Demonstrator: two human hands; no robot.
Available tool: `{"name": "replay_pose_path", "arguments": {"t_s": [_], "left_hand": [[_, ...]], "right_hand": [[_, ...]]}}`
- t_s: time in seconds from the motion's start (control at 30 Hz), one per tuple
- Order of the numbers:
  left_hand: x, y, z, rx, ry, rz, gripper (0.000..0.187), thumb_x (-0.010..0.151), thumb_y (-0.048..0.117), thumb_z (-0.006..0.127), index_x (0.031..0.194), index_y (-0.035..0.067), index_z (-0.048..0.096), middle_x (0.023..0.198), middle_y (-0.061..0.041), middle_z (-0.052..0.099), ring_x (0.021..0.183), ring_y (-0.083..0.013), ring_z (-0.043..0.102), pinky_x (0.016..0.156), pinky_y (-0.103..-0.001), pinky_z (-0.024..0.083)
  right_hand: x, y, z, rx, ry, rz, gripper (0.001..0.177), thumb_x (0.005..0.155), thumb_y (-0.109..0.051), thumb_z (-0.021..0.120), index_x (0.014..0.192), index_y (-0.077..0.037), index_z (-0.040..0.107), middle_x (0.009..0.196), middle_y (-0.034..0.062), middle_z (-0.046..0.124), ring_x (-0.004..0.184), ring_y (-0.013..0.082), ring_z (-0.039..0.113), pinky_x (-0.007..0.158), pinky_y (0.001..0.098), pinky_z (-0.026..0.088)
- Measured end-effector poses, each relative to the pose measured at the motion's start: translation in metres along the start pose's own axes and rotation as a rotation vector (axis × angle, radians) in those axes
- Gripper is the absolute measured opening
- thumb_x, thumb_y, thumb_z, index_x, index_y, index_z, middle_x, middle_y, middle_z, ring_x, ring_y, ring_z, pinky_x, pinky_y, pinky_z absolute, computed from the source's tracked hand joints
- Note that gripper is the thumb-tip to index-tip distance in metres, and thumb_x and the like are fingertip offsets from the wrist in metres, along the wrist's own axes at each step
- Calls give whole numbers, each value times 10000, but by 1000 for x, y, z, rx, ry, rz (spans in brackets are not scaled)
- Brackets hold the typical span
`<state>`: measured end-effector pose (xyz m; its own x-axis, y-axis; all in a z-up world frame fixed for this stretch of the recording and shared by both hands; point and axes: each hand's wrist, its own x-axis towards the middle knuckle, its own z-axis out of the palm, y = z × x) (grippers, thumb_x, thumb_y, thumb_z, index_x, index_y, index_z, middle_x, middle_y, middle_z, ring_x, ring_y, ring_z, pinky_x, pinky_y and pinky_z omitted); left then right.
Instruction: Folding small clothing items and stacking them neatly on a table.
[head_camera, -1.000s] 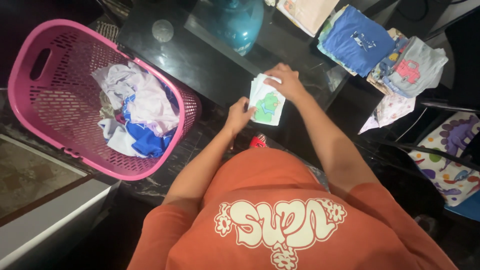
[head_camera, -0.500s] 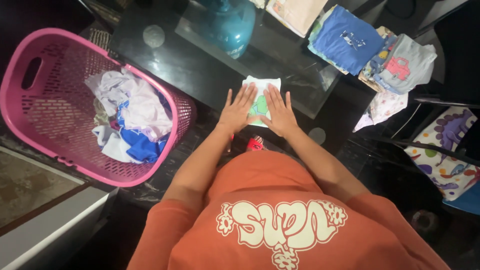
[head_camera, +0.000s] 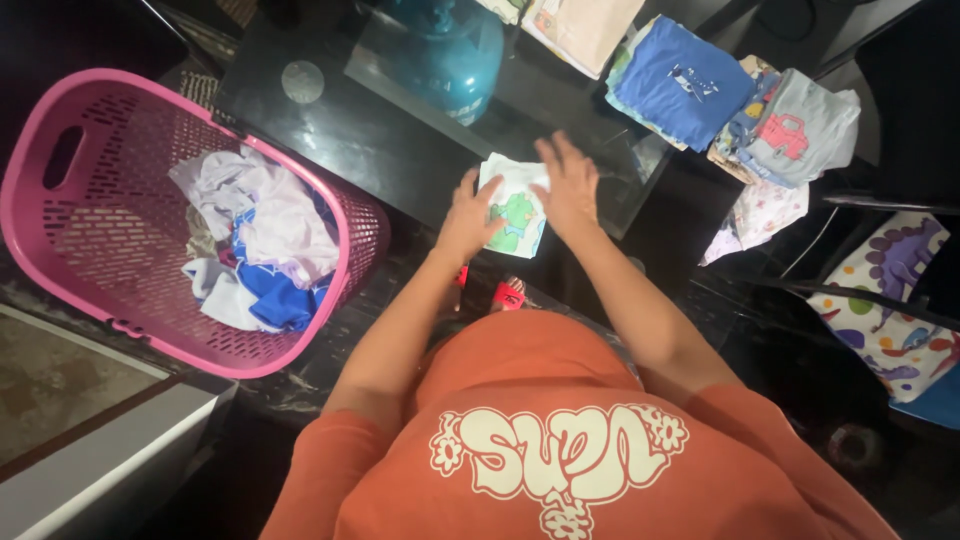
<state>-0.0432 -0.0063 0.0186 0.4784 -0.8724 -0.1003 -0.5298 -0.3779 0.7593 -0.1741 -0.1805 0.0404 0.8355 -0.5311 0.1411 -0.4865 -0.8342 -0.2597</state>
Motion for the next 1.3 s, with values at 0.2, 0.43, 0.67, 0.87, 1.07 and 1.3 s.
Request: {"name": "replay_pose_path", "arguments": {"t_s": [0.2,0.43,0.67,0.87,1.07,1.3], "left_hand": [[-4,57,-28,-40,58,-292,668,802,330,829,1324,73,500,1308,-167,574,1151,-432,636,934,-513,524],[44,7,0,-3,142,-188,732,787,415,836,1351,59,535,1243,-225,599,1046,-444,647,859,-510,528],[52,-3,47,-269,-131,-286,424,767,300,829,1046,-1,723,1066,-237,707,928,-348,695,794,-432,562],[56,19,73,-1144,-378,-503,509,894,203,713,1301,-36,524,1168,-185,700,979,-270,741,816,-424,644],[84,53,99,-1349,-401,-426,538,915,117,705,1393,-8,493,1232,-141,674,1089,-245,697,930,-410,589],[155,102,87,-1256,-371,-250,503,926,75,702,1387,-11,522,1272,-111,664,1151,-213,654,961,-366,546]], "right_hand": [[-25,13,-33,267,-245,419,660,825,-465,841,1301,-107,558,1160,105,607,1116,270,600,959,483,456],[-66,49,46,327,-153,226,346,787,-356,867,941,-101,691,945,110,647,914,292,654,808,385,535],[-59,68,-18,912,-315,584,463,927,-181,749,1310,-116,496,1055,122,685,968,231,683,816,353,529],[-79,98,-47,1499,-277,731,593,856,-18,700,1370,-139,430,1209,112,610,1045,209,658,816,393,563],[-68,139,-84,1507,-124,533,666,806,51,739,1383,-130,459,1278,79,566,1169,185,594,952,340,524],[-14,190,-121,1121,103,504,640,810,34,716,1395,-90,489,1199,88,638,1087,186,620,911,315,514]]}}
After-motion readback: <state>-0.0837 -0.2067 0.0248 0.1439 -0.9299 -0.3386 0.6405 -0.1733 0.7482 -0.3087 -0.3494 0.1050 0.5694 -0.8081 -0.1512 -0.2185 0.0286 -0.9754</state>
